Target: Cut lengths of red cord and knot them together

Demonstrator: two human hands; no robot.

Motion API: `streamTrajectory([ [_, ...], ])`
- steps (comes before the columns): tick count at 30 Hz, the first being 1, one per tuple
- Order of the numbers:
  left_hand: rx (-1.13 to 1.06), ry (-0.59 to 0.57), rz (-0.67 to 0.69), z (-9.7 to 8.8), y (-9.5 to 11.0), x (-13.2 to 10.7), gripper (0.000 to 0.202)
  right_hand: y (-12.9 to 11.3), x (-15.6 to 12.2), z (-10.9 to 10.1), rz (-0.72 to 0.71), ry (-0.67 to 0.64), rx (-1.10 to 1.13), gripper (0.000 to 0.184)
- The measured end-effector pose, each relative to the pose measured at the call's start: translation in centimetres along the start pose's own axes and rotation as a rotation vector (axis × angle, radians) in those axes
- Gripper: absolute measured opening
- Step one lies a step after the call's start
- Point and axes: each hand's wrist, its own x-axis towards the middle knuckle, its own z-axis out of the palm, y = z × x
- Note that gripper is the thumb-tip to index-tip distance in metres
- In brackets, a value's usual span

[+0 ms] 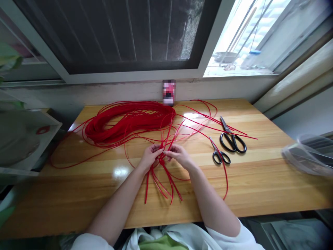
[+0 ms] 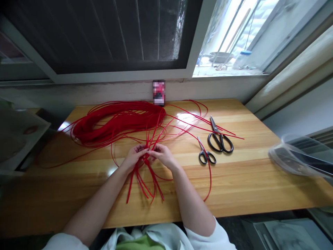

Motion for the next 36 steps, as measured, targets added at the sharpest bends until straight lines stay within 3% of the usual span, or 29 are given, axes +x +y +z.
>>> streamTrajectory([
  [4, -0.054, -0.034, 0.005, -0.2, 0.1, 0.1, 0.033, -0.5, -0.6, 0.0, -0.016, -0.144, 0.031, 0.018],
  [7, -0.108, -0.088, -0.034, -0.3, 0.2, 0.1, 0.034, -0.7, -0.7, 0.2, -0.018, -0.150, 0.019, 0.017],
  [19, -0.023, 0.088, 0.105, 0.0, -1.1, 0.9, 0.035, 1.5, 0.7, 1.7, -0.017, 0.332, 0.040, 0.036],
  [24, -0.035, 0.027, 0.059, 0.0, -0.9, 0.5, 0.036, 2.0, 0.7, 1.7, -0.039, 0.416, -0.011, 0.039],
  [29, 0.027, 0.012, 0.012, -0.2, -0.6, 0.5, 0.041, 2.1, 0.5, 1.4, -0.050, 0.383, -0.051, 0.035],
  [33, 0.099, -0.015, -0.014, -0.5, -0.4, 0.6, 0.042, 2.1, 0.5, 1.1, -0.150, 0.462, -0.185, 0.031],
  [36, 0.103, -0.037, -0.031, -0.6, -0.1, 0.6, 0.038, 1.8, 0.4, 1.0, -0.194, 0.502, -0.154, 0.030],
])
